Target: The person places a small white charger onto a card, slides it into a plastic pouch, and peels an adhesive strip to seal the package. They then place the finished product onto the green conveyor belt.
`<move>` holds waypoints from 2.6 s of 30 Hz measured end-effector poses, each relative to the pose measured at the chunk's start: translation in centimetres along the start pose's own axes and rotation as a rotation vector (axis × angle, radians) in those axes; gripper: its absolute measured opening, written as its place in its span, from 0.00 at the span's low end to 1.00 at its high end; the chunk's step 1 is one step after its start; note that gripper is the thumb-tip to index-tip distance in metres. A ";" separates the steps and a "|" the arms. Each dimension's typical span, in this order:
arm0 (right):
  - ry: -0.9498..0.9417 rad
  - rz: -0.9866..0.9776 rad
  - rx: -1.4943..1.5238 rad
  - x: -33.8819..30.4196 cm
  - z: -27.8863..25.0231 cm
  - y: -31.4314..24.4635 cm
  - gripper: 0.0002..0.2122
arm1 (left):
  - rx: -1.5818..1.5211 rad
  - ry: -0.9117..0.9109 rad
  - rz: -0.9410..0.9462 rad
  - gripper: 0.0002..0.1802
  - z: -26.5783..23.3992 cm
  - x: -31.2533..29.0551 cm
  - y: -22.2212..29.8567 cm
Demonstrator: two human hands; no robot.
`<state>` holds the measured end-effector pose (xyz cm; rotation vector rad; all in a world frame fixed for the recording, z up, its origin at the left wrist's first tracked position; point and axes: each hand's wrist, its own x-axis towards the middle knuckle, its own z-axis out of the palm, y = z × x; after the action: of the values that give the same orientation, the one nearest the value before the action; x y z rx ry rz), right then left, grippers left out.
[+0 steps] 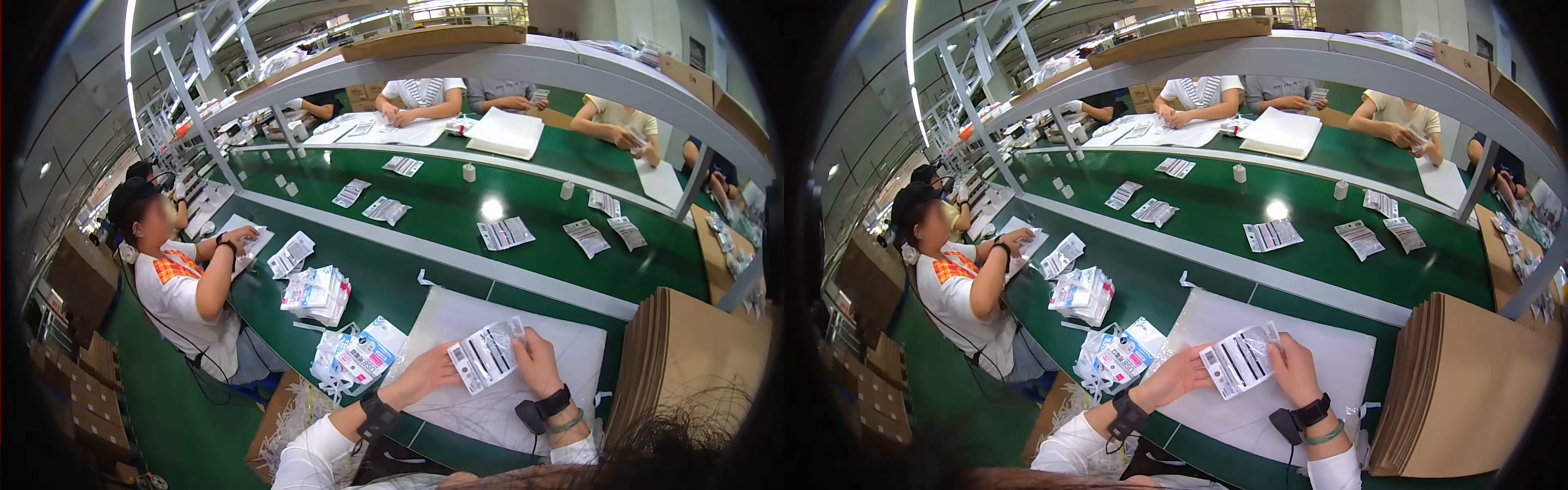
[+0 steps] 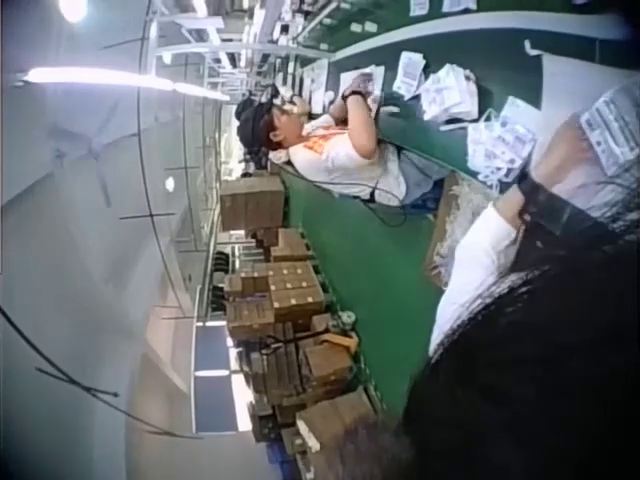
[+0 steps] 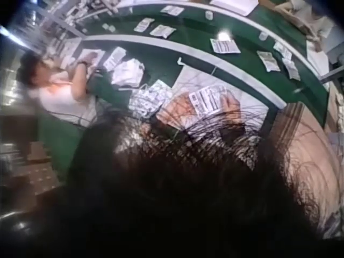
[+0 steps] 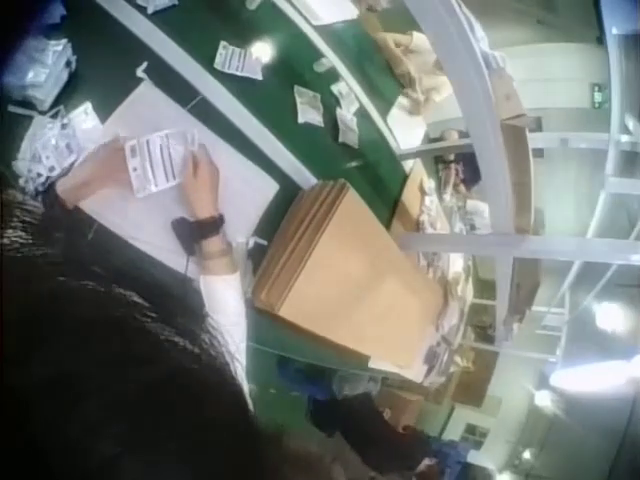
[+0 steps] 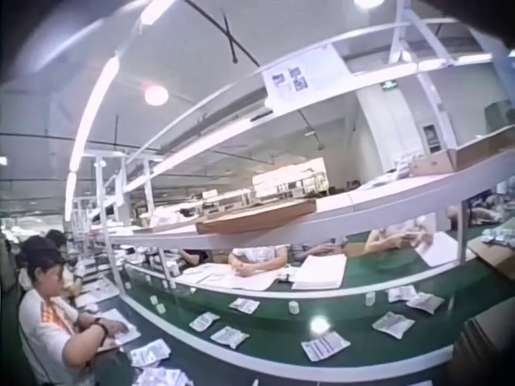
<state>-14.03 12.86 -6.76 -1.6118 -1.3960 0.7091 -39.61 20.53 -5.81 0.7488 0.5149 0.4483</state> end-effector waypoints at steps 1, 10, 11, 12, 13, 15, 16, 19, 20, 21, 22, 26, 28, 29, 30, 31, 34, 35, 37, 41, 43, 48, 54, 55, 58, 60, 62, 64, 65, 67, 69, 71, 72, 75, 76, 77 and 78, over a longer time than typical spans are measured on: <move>-0.037 0.007 -0.128 0.0 0.0 -0.2 0.13 | 0.003 -0.001 -0.004 0.29 -0.4 0.0 -0.1; 0.213 -0.201 -0.230 0.0 0.0 -0.5 0.15 | 0.854 0.194 -0.068 0.22 1.5 -0.1 0.9; 0.180 -0.175 -0.282 -0.2 -0.2 0.3 0.16 | 1.052 0.240 0.119 0.23 1.7 0.0 0.9; 0.150 -0.152 -0.334 -0.2 -0.3 0.9 0.17 | 1.246 0.285 0.318 0.23 1.7 0.1 1.1; 0.121 -0.127 -0.387 -0.2 -0.2 1.0 0.18 | 1.252 0.278 0.326 0.23 1.4 0.6 1.0; 0.110 -0.139 -0.409 0.0 -0.1 0.4 0.18 | 1.511 0.031 0.694 0.25 0.5 2.3 0.2; 0.102 -0.140 -0.436 0.0 -0.1 0.0 0.18 | 1.627 -0.106 0.879 0.27 0.2 2.9 -0.4; 0.114 -0.147 -0.476 -0.2 -0.1 0.2 0.18 | 1.819 -0.131 0.945 0.27 1.8 4.4 -2.2; 0.129 -0.154 -0.478 -0.2 -0.1 0.3 0.18 | 1.918 -0.145 0.974 0.28 2.2 4.6 -2.3; 0.142 -0.160 -0.479 -0.1 -0.1 0.3 0.18 | 1.917 -0.147 0.977 0.28 2.4 4.8 -2.2; 0.145 -0.157 -0.482 -0.1 -0.1 0.4 0.18 | 1.937 -0.160 0.907 0.27 2.6 5.0 -2.1; 0.157 -0.178 -0.472 0.1 -0.1 0.3 0.18 | 1.998 -0.205 0.725 0.25 3.3 5.6 -1.4; 0.143 -0.159 -0.477 0.3 -0.1 0.3 0.18 | 2.056 -0.226 0.646 0.22 3.8 6.0 -1.2; 0.137 -0.150 -0.479 0.3 -0.1 0.3 0.18 | 2.054 -0.231 0.649 0.22 3.8 6.1 -1.2; 0.140 -0.148 -0.482 0.4 -0.1 0.3 0.18 | 2.062 -0.266 0.724 0.20 3.6 6.3 -1.2; 0.137 -0.145 -0.488 0.5 -0.2 0.3 0.18 | 2.068 -0.301 0.798 0.18 3.4 6.5 -1.1; 0.115 -0.160 -0.486 0.9 0.4 0.2 0.19 | 2.068 -0.346 0.878 0.15 3.0 7.0 -1.0; 0.112 -0.152 -0.479 0.9 0.4 0.2 0.19 | 2.057 -0.368 0.888 0.14 3.0 7.3 -1.0; 0.094 -0.152 -0.460 0.9 0.3 0.3 0.21 | 2.064 -0.351 0.885 0.13 2.9 7.9 -1.0; 0.062 -0.190 -0.470 1.4 -0.2 1.4 0.23 | 1.910 -0.535 0.488 0.15 4.3 9.4 -0.1; 0.039 -0.082 -0.477 1.3 -0.9 0.5 0.26 | 1.791 -0.551 0.487 0.15 3.8 10.3 0.0; 0.151 -0.428 -0.582 1.9 -0.5 -1.6 0.25 | 1.901 -0.610 0.388 0.14 4.3 10.3 0.7; -0.096 -0.439 -0.335 2.0 0.2 -0.7 0.15 | 1.799 -0.627 0.436 0.11 3.9 9.5 1.8; -0.179 -0.337 -0.240 2.1 0.3 -0.3 0.13 | 1.750 -0.614 0.436 0.10 3.8 9.3 1.9; -0.220 -0.290 -0.219 1.9 0.0 -0.3 0.13 | 1.734 -0.584 0.441 0.08 3.6 8.5 1.8; -0.245 -0.264 -0.205 2.0 0.0 -0.4 0.13 | 1.811 -0.559 0.454 0.06 3.4 7.9 1.4; -0.334 -0.371 -0.269 2.6 -0.2 -0.6 0.15 | 1.851 -0.501 0.581 0.07 2.2 6.2 -0.6; -0.385 -0.436 -0.293 2.8 -0.4 -1.0 0.16 | 1.928 -0.375 0.849 0.12 0.9 3.9 -3.1; -0.403 -0.481 -0.363 2.7 -0.5 -1.2 0.18 | 1.934 -0.364 0.844 0.12 0.5 3.2 -4.0; -0.429 -0.573 -0.501 2.6 -0.6 -1.7 0.23 | 1.847 -0.285 1.113 0.14 -0.4 1.9 -5.4; -0.438 -0.575 -0.530 2.4 -0.7 -1.5 0.27 | 1.809 -0.234 1.239 0.15 -0.6 0.2 -5.3; -0.444 -0.548 -0.606 2.2 -0.7 -1.0 0.36 | 1.886 -0.193 1.228 0.16 0.3 -1.7 -4.9; -0.444 -0.557 -0.603 2.3 -0.5 -0.9 0.36 | 1.924 -0.172 1.225 0.16 0.6 -2.3 -4.6; -0.435 -0.628 -0.769 2.1 -0.6 -0.5 0.49 | 1.844 -0.333 0.898 0.17 -0.1 -2.2 -3.3; -0.424 -0.619 -0.774 2.2 -0.6 -0.4 0.49 | 1.788 -0.416 0.738 0.18 -0.1 -2.0 -2.9; -0.429 -0.619 -0.734 2.2 -0.6 -0.4 0.51 | 1.779 -0.458 0.744 0.18 1.8 -2.0 -0.3; -0.430 -0.614 -0.697 2.2 -0.4 -0.4 0.54 | 1.893 -0.416 0.364 0.18 3.9 -1.4 2.8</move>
<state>-13.37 14.92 -5.94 -1.4090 -2.5050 0.1953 -39.03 19.52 -0.93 2.7123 0.2754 -0.0205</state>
